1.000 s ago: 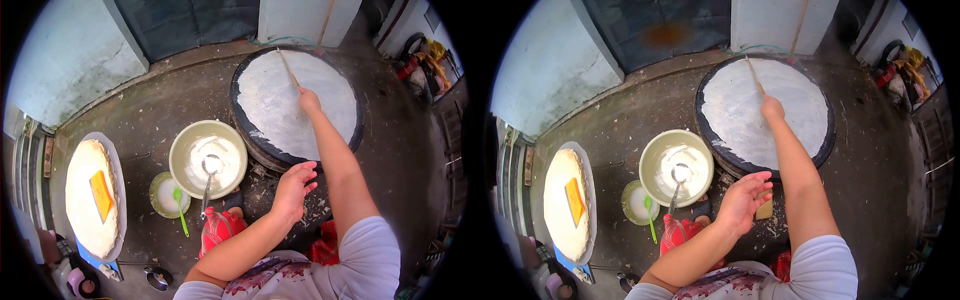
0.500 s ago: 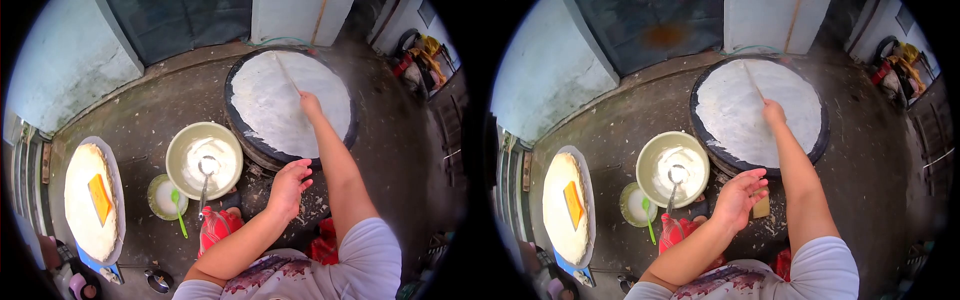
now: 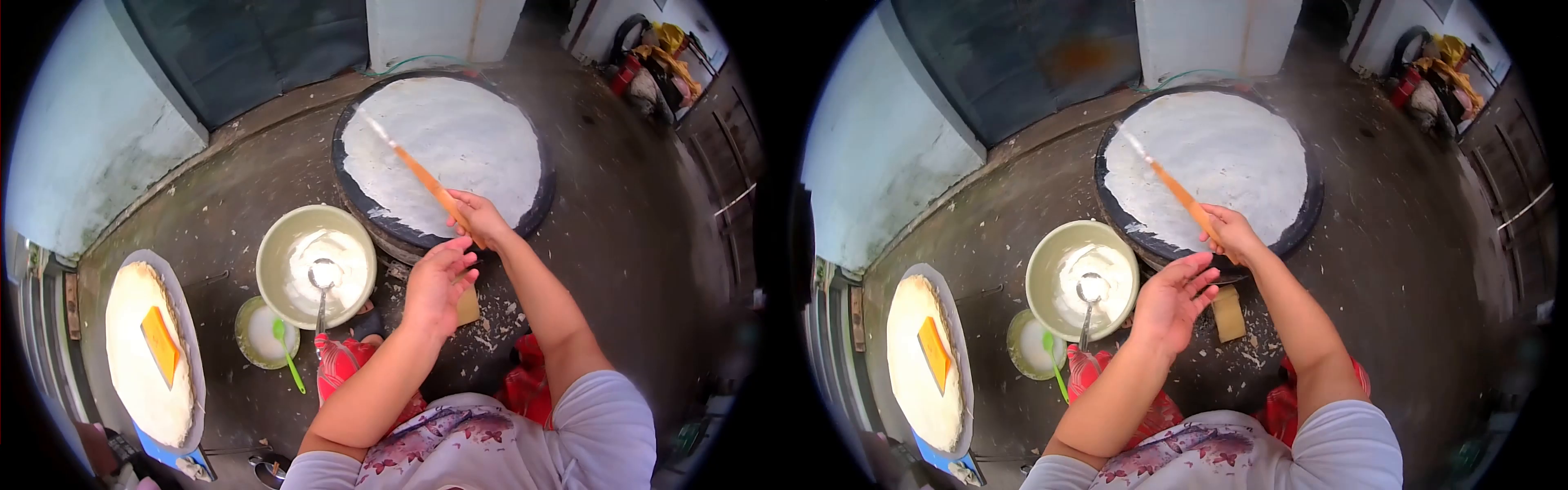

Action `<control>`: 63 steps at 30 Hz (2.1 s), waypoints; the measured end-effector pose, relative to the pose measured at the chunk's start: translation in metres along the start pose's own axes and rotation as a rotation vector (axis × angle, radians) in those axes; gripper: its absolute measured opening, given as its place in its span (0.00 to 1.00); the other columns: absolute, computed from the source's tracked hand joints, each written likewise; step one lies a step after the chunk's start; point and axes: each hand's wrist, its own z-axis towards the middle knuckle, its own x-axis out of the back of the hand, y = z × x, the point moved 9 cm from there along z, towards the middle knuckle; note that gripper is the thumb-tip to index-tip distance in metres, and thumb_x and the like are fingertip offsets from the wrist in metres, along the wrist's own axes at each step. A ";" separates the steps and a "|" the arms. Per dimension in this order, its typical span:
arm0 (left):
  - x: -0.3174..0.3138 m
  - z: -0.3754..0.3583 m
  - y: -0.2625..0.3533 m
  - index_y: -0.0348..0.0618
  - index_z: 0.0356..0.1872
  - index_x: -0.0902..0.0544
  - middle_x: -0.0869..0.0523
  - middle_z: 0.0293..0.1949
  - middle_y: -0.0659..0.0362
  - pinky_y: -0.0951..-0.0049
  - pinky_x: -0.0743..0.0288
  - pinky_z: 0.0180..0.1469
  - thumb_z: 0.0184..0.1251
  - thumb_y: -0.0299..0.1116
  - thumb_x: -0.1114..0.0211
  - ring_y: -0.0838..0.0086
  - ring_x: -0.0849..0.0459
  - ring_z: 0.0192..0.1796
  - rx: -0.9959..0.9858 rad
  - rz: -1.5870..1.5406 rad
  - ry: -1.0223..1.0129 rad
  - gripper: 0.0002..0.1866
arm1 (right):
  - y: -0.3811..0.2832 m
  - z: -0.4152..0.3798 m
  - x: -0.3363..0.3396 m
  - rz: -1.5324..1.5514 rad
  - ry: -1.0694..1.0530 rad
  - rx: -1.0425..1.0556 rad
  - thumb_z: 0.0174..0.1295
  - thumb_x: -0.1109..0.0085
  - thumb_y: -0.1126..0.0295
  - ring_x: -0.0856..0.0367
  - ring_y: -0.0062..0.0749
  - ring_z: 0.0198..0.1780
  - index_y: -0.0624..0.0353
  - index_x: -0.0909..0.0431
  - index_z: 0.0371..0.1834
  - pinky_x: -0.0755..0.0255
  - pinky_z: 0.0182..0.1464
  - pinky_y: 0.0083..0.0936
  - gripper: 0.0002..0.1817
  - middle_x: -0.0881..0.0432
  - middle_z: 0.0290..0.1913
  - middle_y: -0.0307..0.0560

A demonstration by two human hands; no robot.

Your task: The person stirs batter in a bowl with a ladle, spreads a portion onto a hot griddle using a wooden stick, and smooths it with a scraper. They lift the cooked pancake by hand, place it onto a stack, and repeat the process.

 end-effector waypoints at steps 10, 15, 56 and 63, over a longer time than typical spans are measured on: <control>0.004 -0.007 0.008 0.34 0.43 0.27 0.23 0.43 0.54 0.69 0.30 0.46 0.58 0.29 0.45 0.67 0.25 0.45 -0.036 0.000 0.035 0.13 | 0.051 -0.076 0.089 0.289 0.402 0.026 0.66 0.64 0.71 0.34 0.20 0.17 0.56 0.38 0.61 0.39 0.16 0.15 0.19 0.26 0.25 0.44; 0.003 -0.007 0.008 0.32 0.43 0.27 0.24 0.43 0.53 0.68 0.29 0.45 0.59 0.28 0.47 0.66 0.25 0.45 -0.040 0.002 0.041 0.13 | 0.056 -0.092 0.102 0.302 0.455 0.027 0.66 0.66 0.71 0.35 0.20 0.16 0.57 0.38 0.60 0.39 0.16 0.15 0.19 0.26 0.25 0.44; 0.002 -0.008 0.006 0.28 0.45 0.28 0.24 0.43 0.51 0.69 0.28 0.46 0.57 0.28 0.47 0.64 0.25 0.45 -0.063 0.055 -0.003 0.16 | 0.100 -0.148 0.139 0.386 0.608 -0.131 0.66 0.64 0.65 0.42 0.16 0.13 0.45 0.39 0.62 0.46 0.13 0.15 0.20 0.31 0.23 0.38; 0.003 -0.008 0.006 0.28 0.45 0.27 0.25 0.43 0.51 0.69 0.28 0.45 0.57 0.28 0.47 0.65 0.25 0.45 -0.069 0.057 -0.009 0.16 | 0.114 -0.162 0.141 0.257 0.697 -0.094 0.67 0.67 0.66 0.41 0.17 0.14 0.46 0.39 0.62 0.44 0.13 0.14 0.19 0.32 0.22 0.39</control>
